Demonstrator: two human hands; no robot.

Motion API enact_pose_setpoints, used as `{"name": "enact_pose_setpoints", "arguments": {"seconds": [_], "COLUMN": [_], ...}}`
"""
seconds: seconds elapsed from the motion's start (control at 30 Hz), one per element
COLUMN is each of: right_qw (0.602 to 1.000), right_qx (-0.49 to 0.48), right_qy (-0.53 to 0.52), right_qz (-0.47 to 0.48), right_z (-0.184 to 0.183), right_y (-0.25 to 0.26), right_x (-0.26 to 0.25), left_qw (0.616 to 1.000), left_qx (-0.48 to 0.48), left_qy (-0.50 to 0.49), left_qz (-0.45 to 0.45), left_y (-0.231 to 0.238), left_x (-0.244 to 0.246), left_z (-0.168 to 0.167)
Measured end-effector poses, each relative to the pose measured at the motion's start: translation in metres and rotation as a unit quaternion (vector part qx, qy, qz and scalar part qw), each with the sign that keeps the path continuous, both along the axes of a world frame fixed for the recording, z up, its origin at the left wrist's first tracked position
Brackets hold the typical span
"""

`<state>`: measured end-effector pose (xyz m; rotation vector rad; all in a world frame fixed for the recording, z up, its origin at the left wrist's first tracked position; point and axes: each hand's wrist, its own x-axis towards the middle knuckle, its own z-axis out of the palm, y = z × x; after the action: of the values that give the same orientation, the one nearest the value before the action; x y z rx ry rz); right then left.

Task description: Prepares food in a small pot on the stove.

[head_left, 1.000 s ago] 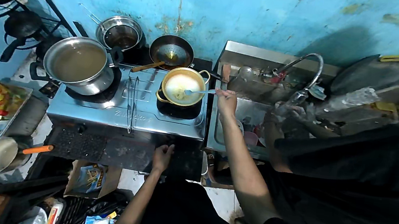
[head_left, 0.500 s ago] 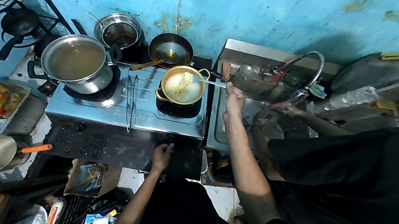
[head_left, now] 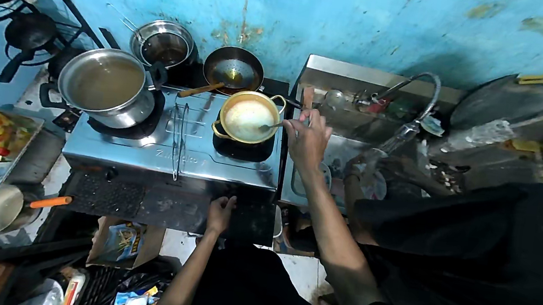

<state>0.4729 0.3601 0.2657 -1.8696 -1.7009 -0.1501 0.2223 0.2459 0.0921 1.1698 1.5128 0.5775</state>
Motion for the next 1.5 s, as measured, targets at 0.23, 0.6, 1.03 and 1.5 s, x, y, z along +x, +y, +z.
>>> {"name": "enact_pose_setpoints", "arguments": {"seconds": [0.23,0.6,1.03,1.5], "right_qw": [0.998,0.970,0.971,0.993], "right_qx": [0.047,-0.097,0.025,0.085], "right_qy": [0.011,0.211,0.233,0.070], "right_qz": [0.030,-0.066,-0.038,0.040], "right_z": [0.005,-0.028,-0.026,-0.027], "right_y": [-0.021,0.006,-0.001,-0.038], "right_x": [0.000,0.007,0.016,0.024], "left_qw": [1.000,1.000,0.975,0.993], "left_qx": [-0.013,-0.015,-0.166,-0.083], "left_qy": [0.015,0.002,-0.126,0.069], "left_qz": [0.001,0.013,0.081,0.040], "left_y": [-0.001,-0.001,-0.002,-0.003], "left_x": [0.000,0.002,0.005,0.020], "left_z": [0.003,0.001,0.020,0.032]}}
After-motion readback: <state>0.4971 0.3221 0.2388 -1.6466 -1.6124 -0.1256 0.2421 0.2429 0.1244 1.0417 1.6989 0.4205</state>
